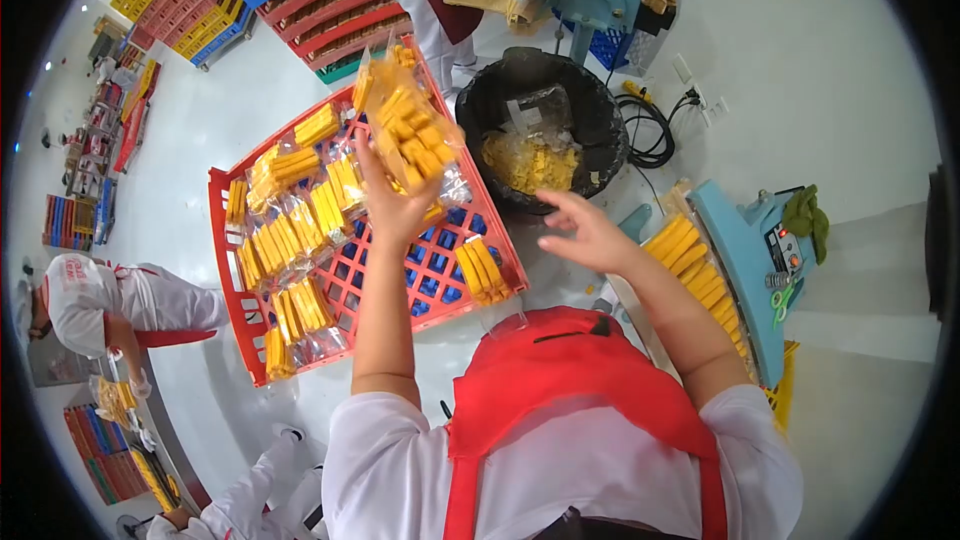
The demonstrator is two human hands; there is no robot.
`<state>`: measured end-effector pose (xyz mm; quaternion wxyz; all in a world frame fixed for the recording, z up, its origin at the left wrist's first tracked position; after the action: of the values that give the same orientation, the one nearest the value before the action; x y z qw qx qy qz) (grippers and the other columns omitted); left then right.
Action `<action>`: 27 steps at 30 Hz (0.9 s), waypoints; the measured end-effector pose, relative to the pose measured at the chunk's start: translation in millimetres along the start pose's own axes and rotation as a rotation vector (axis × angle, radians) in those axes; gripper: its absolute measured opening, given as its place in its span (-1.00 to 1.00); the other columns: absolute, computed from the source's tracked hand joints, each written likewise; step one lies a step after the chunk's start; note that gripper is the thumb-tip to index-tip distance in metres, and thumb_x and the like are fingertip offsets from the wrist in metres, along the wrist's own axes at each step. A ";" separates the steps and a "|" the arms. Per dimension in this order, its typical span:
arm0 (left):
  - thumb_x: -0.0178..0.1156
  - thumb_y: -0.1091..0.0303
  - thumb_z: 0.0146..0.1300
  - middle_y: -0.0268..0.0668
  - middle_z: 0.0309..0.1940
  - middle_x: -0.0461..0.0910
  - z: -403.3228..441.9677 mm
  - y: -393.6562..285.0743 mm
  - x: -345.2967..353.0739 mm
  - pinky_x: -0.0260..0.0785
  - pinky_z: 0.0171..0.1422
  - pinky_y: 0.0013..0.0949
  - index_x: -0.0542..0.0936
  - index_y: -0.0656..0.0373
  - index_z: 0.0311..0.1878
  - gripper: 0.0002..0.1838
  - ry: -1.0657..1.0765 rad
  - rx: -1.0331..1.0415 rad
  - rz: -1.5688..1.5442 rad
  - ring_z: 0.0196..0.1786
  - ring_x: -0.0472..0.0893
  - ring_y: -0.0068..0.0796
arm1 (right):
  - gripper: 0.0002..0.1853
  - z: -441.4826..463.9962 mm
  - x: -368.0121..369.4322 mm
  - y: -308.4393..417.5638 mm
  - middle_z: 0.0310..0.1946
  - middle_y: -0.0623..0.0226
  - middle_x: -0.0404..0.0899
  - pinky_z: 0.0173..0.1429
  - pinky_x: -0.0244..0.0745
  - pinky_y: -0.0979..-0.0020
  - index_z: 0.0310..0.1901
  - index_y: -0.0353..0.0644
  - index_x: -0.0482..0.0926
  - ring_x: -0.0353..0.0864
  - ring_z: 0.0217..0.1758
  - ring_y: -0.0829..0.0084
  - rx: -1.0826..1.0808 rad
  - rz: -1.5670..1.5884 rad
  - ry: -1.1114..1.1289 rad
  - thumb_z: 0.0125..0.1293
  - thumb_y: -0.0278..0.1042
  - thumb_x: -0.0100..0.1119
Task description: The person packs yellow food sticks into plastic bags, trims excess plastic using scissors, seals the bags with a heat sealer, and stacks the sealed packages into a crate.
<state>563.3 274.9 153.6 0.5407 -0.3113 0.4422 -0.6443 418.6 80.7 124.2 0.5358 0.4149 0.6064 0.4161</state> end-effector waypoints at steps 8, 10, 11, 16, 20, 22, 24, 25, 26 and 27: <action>0.20 0.54 0.02 -0.16 0.12 0.17 -42.0 -49.7 59.9 0.23 0.20 -0.19 -0.19 -0.10 0.28 -0.10 0.258 -0.234 -0.918 0.15 0.31 -0.26 | -0.14 17.0 8.2 71.7 0.25 0.18 0.08 0.20 0.19 0.31 0.27 -0.10 0.06 0.18 0.25 0.34 -0.356 0.187 -0.040 -0.08 -0.33 0.33; 0.20 0.51 0.03 -0.14 0.13 0.17 -47.8 -36.9 64.0 0.23 0.20 -0.18 -0.26 -0.08 0.28 -0.07 0.228 -0.422 -0.888 0.14 0.33 -0.25 | -0.13 11.4 12.3 76.0 0.27 0.19 0.05 0.22 0.15 0.29 0.28 -0.09 0.05 0.14 0.28 0.35 -0.429 0.110 -0.023 -0.09 -0.33 0.34; 0.20 0.50 0.04 -0.13 0.13 0.17 -51.5 -36.3 65.4 0.23 0.20 -0.18 -0.29 -0.06 0.28 -0.06 0.228 -0.471 -0.885 0.13 0.33 -0.25 | -0.12 9.7 13.7 71.4 0.27 0.19 0.04 0.24 0.13 0.30 0.27 -0.11 0.05 0.13 0.28 0.35 -0.388 0.154 -0.012 -0.10 -0.34 0.35; 0.20 0.39 0.07 -0.15 0.12 0.24 -47.0 -69.0 60.9 0.25 0.17 -0.22 -0.15 0.09 0.28 -0.17 0.408 -0.059 -0.456 0.12 0.35 -0.28 | -0.23 1.3 8.9 57.5 0.28 0.19 0.03 0.26 0.09 0.35 0.27 -0.17 0.06 0.10 0.29 0.38 -0.355 0.190 0.027 0.05 -0.26 0.23; -0.04 0.12 0.26 -0.16 0.06 0.33 -56.0 -52.8 86.2 0.20 0.19 -0.33 0.15 0.28 0.19 -0.45 0.345 -0.468 -1.014 0.11 0.36 -0.35 | -0.45 -5.7 7.4 39.7 0.24 0.24 0.11 0.23 0.15 0.33 0.24 -0.19 0.09 0.19 0.24 0.39 -0.206 1.004 0.023 0.32 -0.04 -0.25; -0.26 0.00 0.32 -0.16 0.06 0.34 -56.5 -43.9 98.7 0.15 0.21 -0.40 0.22 0.34 0.15 -0.43 0.314 -0.549 -0.818 0.11 0.36 -0.39 | -0.44 -18.9 22.7 39.0 0.19 0.26 0.20 0.22 0.18 0.31 0.25 -0.18 0.06 0.28 0.19 0.38 0.012 1.346 0.170 0.31 -0.02 -0.24; -0.31 -0.05 0.32 -0.14 0.04 0.37 -50.5 -41.6 106.9 0.22 0.17 -0.33 0.24 0.29 0.13 -0.42 0.298 -0.541 -0.640 0.07 0.40 -0.34 | -0.46 -20.0 14.3 36.6 0.18 0.27 0.22 0.24 0.16 0.31 0.24 -0.18 0.08 0.27 0.20 0.38 -0.049 1.342 0.113 0.33 -0.03 -0.28; -0.34 -0.04 0.32 -0.14 0.05 0.36 -49.8 -40.7 110.4 0.21 0.17 -0.35 0.25 0.31 0.13 -0.42 0.282 -0.563 -0.610 0.08 0.39 -0.35 | -0.48 -21.3 7.6 37.5 0.17 0.28 0.24 0.25 0.14 0.32 0.23 -0.18 0.09 0.26 0.20 0.38 -0.110 1.333 0.064 0.34 -0.04 -0.31; -0.34 -0.04 0.32 -0.14 0.05 0.36 -49.5 -37.8 116.4 0.21 0.17 -0.35 0.25 0.31 0.13 -0.42 0.299 -0.567 -0.612 0.08 0.39 -0.35 | -0.48 -25.1 5.0 38.1 0.17 0.28 0.24 0.25 0.14 0.32 0.23 -0.18 0.09 0.26 0.20 0.38 -0.115 1.335 0.047 0.34 -0.04 -0.31; -0.36 -0.01 0.34 -0.14 0.09 0.31 -45.1 -37.2 119.2 0.14 0.20 -0.41 0.21 0.33 0.16 -0.42 0.286 -0.481 -0.588 0.11 0.33 -0.40 | -0.48 -29.6 -1.1 46.0 0.17 0.28 0.24 0.25 0.14 0.32 0.23 -0.18 0.09 0.26 0.20 0.38 -0.174 1.330 0.025 0.34 -0.06 -0.30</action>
<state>481.5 170.4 159.3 0.1780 -0.4495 0.5432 -0.6864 391.9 92.1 170.5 0.1897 0.6507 0.1921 0.7097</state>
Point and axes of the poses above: each hand's wrist, its own z-axis towards the middle knuckle, its own x-axis out of the palm, y = z × x, the point moved 7 cm from there along z, towards the middle knuckle
